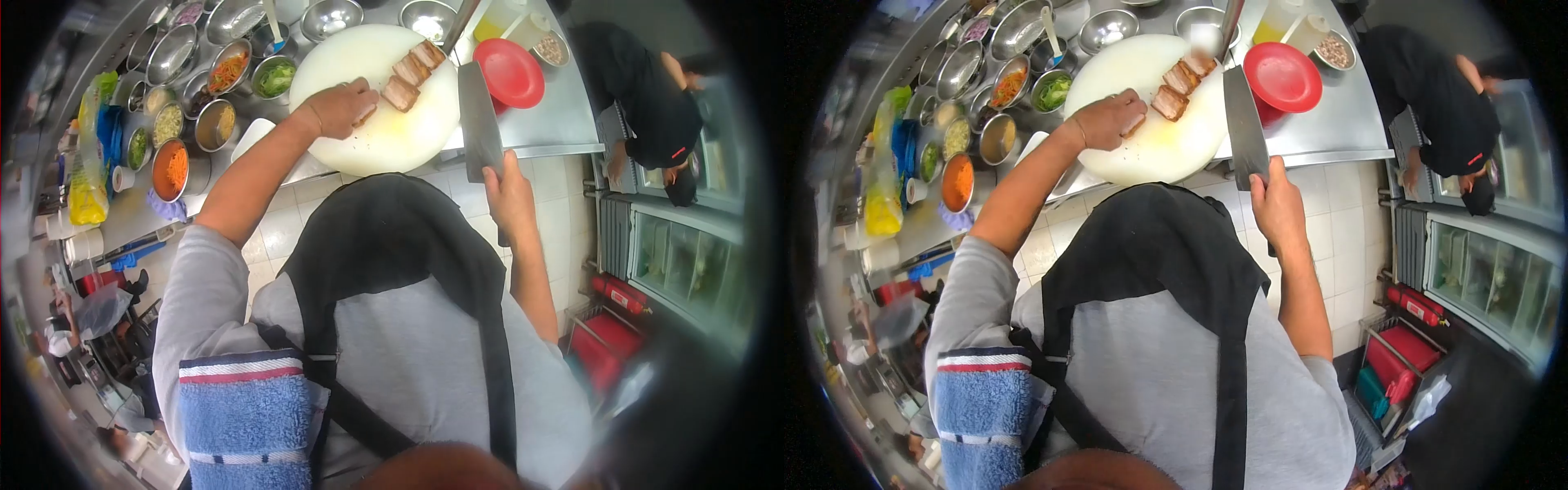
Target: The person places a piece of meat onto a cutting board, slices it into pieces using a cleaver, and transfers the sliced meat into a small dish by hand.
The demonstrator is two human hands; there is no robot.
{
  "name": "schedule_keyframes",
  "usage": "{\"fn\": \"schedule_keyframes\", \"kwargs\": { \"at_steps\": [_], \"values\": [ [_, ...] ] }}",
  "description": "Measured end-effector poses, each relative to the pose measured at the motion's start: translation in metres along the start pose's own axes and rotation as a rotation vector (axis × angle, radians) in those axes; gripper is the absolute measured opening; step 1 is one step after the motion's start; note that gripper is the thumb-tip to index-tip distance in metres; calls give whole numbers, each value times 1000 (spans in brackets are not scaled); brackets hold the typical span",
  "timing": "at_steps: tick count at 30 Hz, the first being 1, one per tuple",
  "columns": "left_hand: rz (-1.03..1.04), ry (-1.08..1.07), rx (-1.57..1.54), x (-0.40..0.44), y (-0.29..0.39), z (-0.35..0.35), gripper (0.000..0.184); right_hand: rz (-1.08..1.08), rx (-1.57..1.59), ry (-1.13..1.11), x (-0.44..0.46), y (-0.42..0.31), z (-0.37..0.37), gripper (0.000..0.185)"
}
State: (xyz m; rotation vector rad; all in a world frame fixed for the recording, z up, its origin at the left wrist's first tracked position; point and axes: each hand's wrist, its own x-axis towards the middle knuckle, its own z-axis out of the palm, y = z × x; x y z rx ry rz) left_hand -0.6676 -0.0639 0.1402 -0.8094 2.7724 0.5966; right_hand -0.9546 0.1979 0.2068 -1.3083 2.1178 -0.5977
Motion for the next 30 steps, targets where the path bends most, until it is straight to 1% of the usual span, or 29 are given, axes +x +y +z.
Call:
{"fn": "schedule_keyframes", "kwargs": {
  "at_steps": [2, 4, 7, 8, 9, 10, 11, 13, 14, 16, 17, 19, 23, 25, 26, 28, 29, 30],
  "values": [
    [31, 113, -39, 9, -30, -5, 55, 3, 3, 11, -2, 0, 1, 25],
    [-6, 127, 21, 22, -49, -26, 51, 13, 3, 20, -1, 7, 5, 25],
    [23, 134, 67, 45, -68, -46, 53, -37, 21, 60, 0, 17, 10, 26],
    [23, 138, 69, 57, -77, -47, 53, 5, 31, 38, -1, 15, 10, 25],
    [17, 60, 142, 67, -85, -44, 56, 49, 42, 13, -2, 14, 10, 25],
    [10, -18, 214, 74, -92, -38, 60, 48, 40, 13, -5, 13, 9, 25],
    [9, -16, 213, 72, -88, -40, 60, 61, 29, 12, -6, 12, 9, 24],
    [-9, -3, 178, 67, -82, -45, 73, 76, 21, 15, -7, 13, 8, 24],
    [-5, -5, 179, 64, -78, -50, 73, 78, 32, 16, -9, 17, 9, 24],
    [-58, -58, 149, 59, -70, -59, 85, 89, 44, 18, -11, 20, 10, 25],
    [-53, -62, 149, 60, -71, -58, 85, 80, 69, 24, -12, 20, 10, 25],
    [-51, -14, 149, 60, -75, -56, 93, 71, 92, 31, -13, 21, 9, 25],
    [-65, 20, 180, 52, -73, -60, 92, 69, 56, 22, -12, 18, 6, 28],
    [-164, 308, 230, 37, -48, -67, 89, 71, 39, 26, -11, 18, 5, 28],
    [-165, 307, 229, 34, -41, -61, 89, 73, 53, 25, -10, 19, 6, 28],
    [17, 629, -20, 31, -21, -44, 93, 74, 66, 22, -8, 19, 6, 28],
    [-120, 556, -244, 28, 8, -35, 96, 66, 65, 24, -7, 18, 7, 27],
    [-108, 654, -152, 33, 19, -10, 101, 59, 62, 23, -7, 18, 7, 26]
  ]
}}
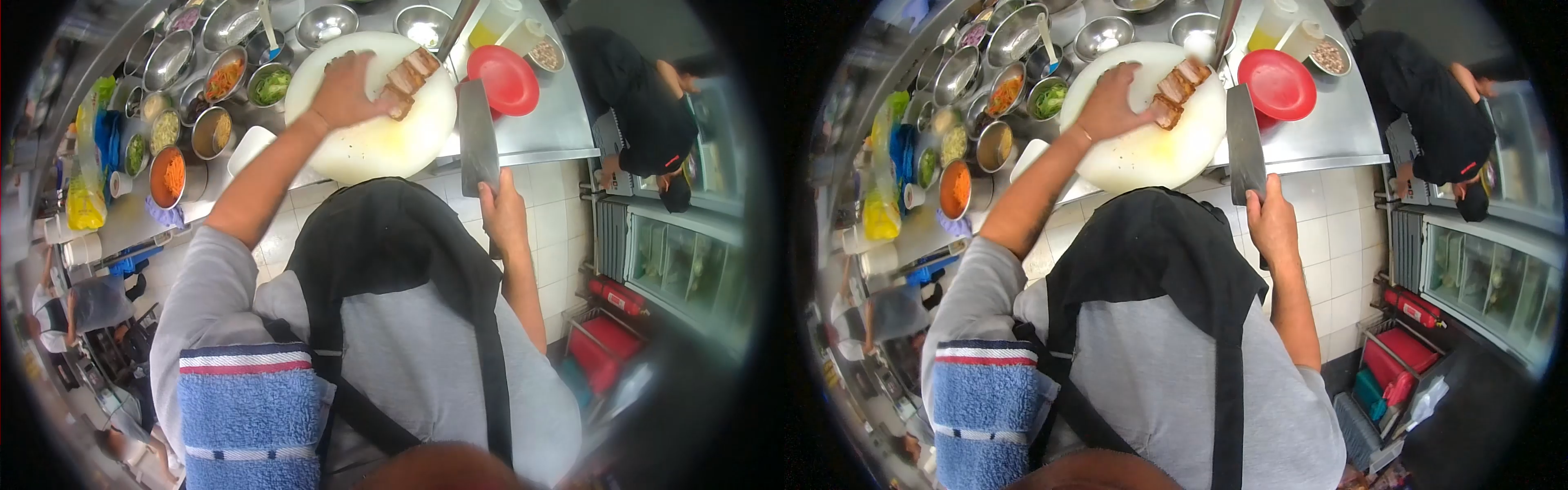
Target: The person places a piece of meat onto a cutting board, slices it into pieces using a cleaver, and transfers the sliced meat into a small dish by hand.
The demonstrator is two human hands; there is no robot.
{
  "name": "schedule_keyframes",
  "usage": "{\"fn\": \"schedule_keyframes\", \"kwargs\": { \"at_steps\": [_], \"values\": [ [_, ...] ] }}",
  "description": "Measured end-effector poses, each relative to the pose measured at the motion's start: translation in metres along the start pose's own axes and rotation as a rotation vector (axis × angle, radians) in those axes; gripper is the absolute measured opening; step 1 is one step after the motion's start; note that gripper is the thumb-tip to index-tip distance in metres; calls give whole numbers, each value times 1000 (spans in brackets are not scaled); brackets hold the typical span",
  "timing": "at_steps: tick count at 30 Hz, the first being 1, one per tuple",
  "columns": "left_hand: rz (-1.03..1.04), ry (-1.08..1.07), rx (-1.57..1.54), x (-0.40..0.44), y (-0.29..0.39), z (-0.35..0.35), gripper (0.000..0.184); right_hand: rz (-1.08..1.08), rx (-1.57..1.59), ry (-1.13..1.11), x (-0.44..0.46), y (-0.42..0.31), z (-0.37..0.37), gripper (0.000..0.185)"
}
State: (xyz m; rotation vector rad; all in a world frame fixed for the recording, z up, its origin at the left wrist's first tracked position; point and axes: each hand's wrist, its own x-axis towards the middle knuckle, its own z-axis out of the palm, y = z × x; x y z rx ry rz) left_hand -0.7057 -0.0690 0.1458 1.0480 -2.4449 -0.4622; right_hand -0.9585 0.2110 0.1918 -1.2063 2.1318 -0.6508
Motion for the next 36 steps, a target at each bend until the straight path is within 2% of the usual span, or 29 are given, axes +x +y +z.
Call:
{"fn": "schedule_keyframes", "kwargs": {
  "at_steps": [2, 4, 5, 9, 11, 12, 14, 15, 17, 21, 23, 27, 29, 32, 36],
  "values": [
    [-54, 9, -68, -14, 28, 24, 100, 17, -6, -28, 4, 0, 3, 26],
    [-297, -169, -7, -17, 46, 36, 96, 28, -19, -59, 7, -2, 4, 26],
    [-256, -107, -19, -17, 45, 43, 89, 20, -27, -67, 8, -5, 5, 26],
    [-307, -94, -137, -24, 36, 43, 83, -69, -79, -68, 10, -12, 5, 27],
    [-56, -287, -140, -36, 25, 22, 82, -46, -98, -102, 11, -21, 0, 27],
    [-71, -290, -143, -46, 22, 15, 82, -20, -110, -128, 12, -26, -4, 27],
    [40, -165, 63, -62, 20, 3, 86, -33, -138, -147, 12, -40, -11, 26],
    [35, -164, 63, -66, 22, 0, 86, -61, -195, -148, 12, -47, -15, 25],
    [-212, -148, -42, -69, 30, -3, 92, -157, -260, -115, 11, -51, -17, 23],
    [-234, -118, -69, -73, 29, 24, 91, -132, -467, -206, 12, -64, -19, 23],
    [-272, -132, -152, -70, 21, 42, 85, -146, -571, -315, 19, -52, -11, 23],
    [-235, -40, -238, -90, 20, 48, 78, -200, -590, -290, 18, -68, -16, 23],
    [-145, 63, -185, -98, 21, 45, 70, -259, -559, -293, 23, -82, -9, 22],
    [-170, 69, -199, -93, 18, 47, 68, -354, -602, -332, 32, -99, 8, 22],
    [-199, 63, -222, -88, 18, 48, 64, -304, -711, -364, 39, -107, 22, 21]
  ]
}}
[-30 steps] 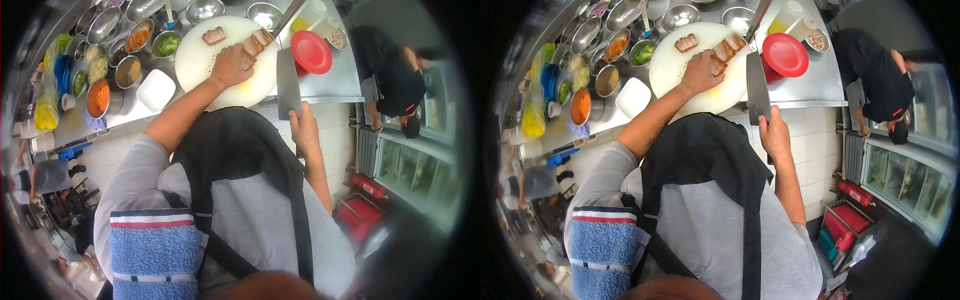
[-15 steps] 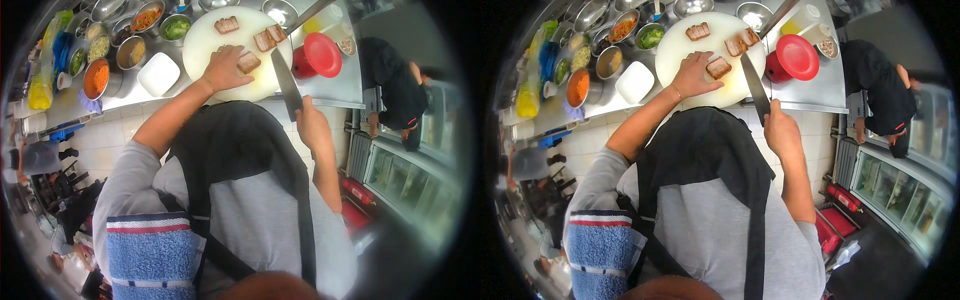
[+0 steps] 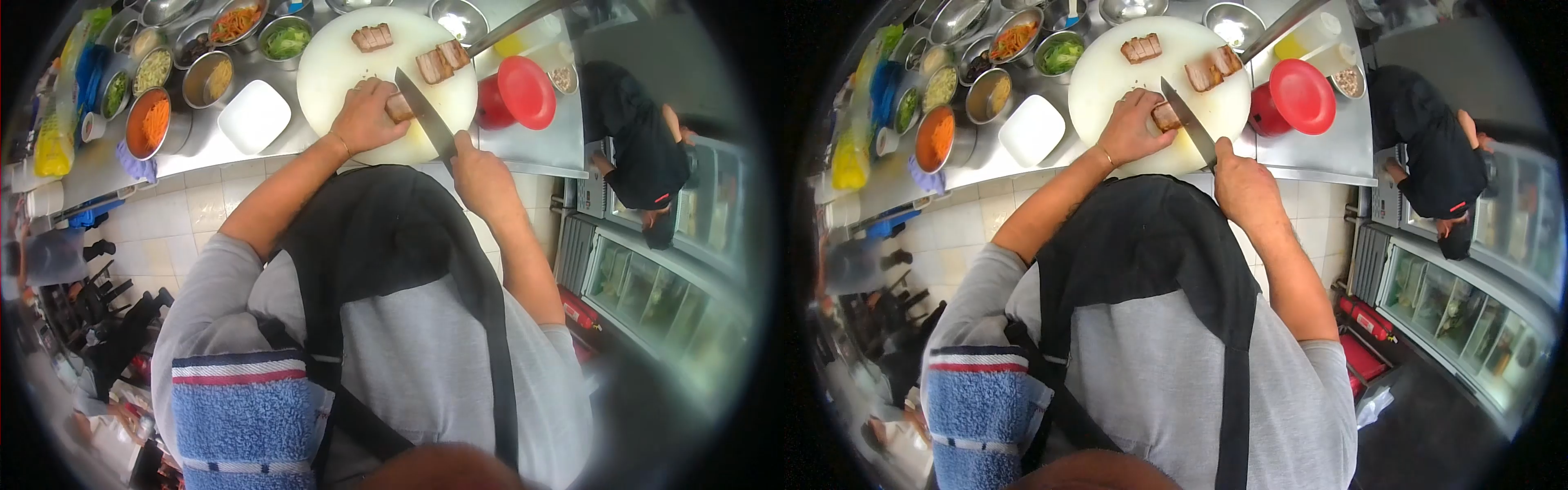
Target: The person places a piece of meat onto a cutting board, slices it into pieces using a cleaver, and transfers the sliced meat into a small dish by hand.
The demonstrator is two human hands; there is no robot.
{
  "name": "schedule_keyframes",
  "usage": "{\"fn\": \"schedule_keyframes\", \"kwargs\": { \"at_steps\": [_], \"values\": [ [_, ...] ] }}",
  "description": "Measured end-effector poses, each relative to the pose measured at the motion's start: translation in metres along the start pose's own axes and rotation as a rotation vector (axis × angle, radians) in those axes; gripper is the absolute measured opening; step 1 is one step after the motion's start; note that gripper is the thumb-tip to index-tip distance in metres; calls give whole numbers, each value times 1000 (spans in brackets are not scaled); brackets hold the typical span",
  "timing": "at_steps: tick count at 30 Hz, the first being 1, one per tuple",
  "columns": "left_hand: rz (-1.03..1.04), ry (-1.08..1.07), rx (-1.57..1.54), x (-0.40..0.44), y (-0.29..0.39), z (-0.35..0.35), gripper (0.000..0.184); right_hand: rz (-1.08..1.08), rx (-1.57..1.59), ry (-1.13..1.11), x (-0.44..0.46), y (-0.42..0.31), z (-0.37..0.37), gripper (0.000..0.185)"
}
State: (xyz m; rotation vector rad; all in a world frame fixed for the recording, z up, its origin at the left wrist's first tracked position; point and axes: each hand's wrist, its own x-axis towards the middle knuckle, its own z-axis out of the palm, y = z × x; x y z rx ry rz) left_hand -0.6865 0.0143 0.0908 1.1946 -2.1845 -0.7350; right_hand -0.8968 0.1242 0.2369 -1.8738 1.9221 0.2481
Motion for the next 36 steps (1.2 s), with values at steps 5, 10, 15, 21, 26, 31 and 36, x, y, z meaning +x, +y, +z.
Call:
{"fn": "schedule_keyframes", "kwargs": {
  "at_steps": [5, 10, 15, 21, 26, 31, 36],
  "values": [
    [2, -17, 36, -2, -2, 3, 66, 58, 31, 2, -3, -5, -12, 19],
    [-11, -19, 17, -2, -6, 5, 68, 89, 66, 63, -6, 5, -12, 20],
    [-141, -107, 23, -2, 15, -17, 70, 105, 6, 28, -7, 31, 14, 24],
    [383, -170, 249, 15, 10, -32, 53, 104, 66, 30, -9, 37, 19, 24],
    [285, -527, 352, 48, 22, -37, 49, 89, 81, 37, -8, 42, 21, 24],
    [32, -369, 367, 52, 8, -44, 75, 105, 104, 19, -8, 46, 24, 25],
    [22, -231, 133, 22, -18, -25, 75, 65, 171, 43, -8, 27, 8, 24]
  ]
}}
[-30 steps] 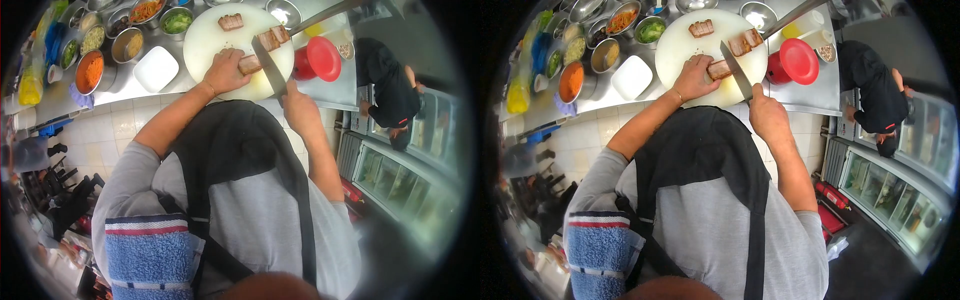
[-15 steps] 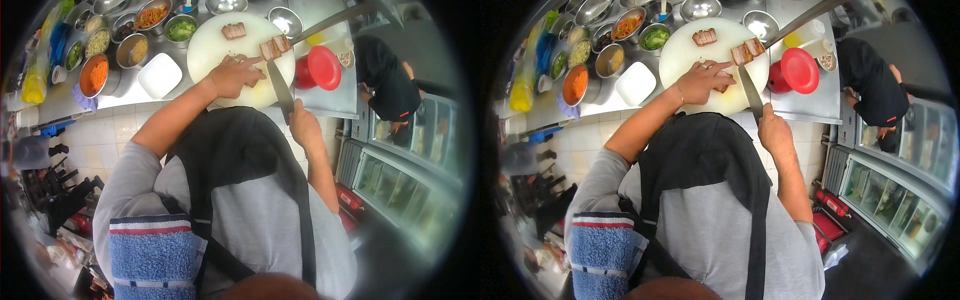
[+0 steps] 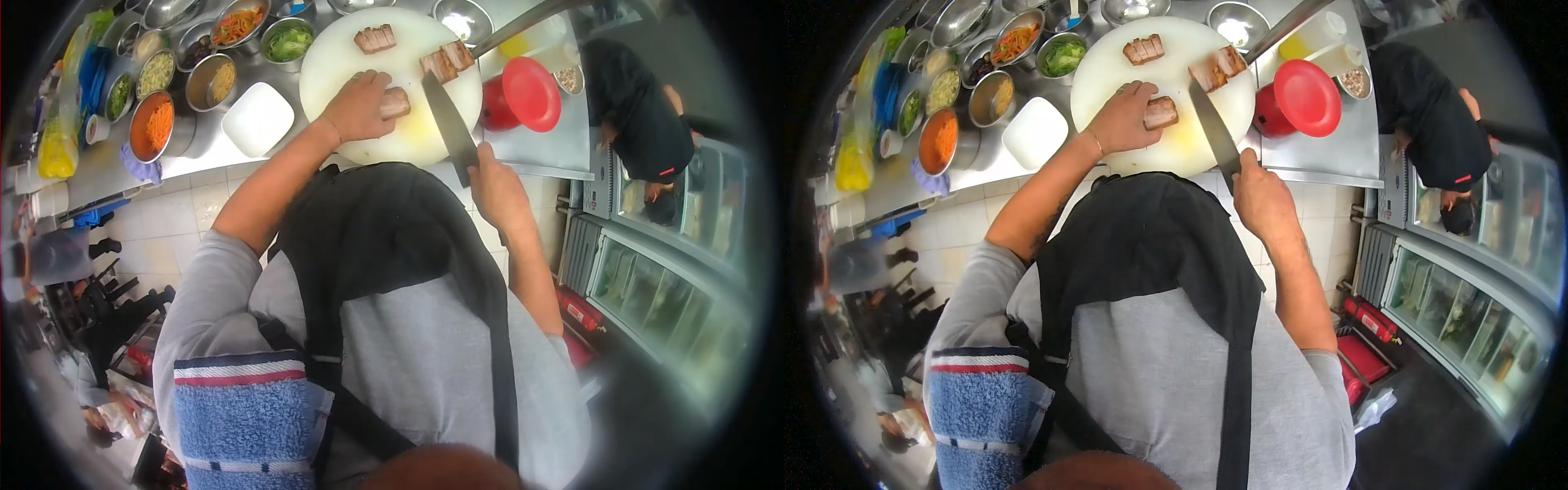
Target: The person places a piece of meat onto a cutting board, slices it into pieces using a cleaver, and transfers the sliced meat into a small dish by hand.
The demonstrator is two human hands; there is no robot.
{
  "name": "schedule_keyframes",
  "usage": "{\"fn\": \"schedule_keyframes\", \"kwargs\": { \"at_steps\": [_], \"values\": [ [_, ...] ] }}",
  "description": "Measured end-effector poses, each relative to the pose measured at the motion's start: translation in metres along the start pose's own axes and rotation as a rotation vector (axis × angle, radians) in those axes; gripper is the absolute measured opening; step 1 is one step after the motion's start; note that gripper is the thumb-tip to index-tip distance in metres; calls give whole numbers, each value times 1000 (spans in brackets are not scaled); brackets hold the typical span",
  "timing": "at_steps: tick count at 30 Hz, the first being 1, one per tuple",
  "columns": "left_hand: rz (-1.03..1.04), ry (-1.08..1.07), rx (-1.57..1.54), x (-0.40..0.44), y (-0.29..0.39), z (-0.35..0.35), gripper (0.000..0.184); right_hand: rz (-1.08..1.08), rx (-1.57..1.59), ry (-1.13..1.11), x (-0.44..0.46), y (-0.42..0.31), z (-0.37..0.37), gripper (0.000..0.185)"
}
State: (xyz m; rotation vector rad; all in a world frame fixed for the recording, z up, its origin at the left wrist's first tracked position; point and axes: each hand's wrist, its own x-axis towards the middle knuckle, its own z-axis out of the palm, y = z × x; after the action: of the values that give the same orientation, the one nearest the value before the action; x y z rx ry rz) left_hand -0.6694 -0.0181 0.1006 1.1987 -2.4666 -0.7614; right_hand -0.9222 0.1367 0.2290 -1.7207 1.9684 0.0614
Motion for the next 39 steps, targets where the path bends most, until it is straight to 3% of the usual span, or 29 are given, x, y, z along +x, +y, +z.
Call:
{"fn": "schedule_keyframes", "kwargs": {
  "at_steps": [5, 10, 31, 36, 39],
  "values": [
    [-74, 131, -148, -19, 18, 6, 69, -75, -50, -69, 7, -35, -10, 21],
    [17, 237, -136, -23, 6, 18, 55, -102, -124, -107, 13, -42, -7, 17],
    [22, 339, -182, -20, 7, 22, 42, -146, -274, -159, 29, -54, -11, 25],
    [33, 341, -151, -17, 3, 19, 43, -143, -256, -178, 39, -45, 14, 27],
    [-62, 269, -172, -22, 8, 21, 54, -146, -205, -134, 28, -39, 5, 27]
  ]
}}
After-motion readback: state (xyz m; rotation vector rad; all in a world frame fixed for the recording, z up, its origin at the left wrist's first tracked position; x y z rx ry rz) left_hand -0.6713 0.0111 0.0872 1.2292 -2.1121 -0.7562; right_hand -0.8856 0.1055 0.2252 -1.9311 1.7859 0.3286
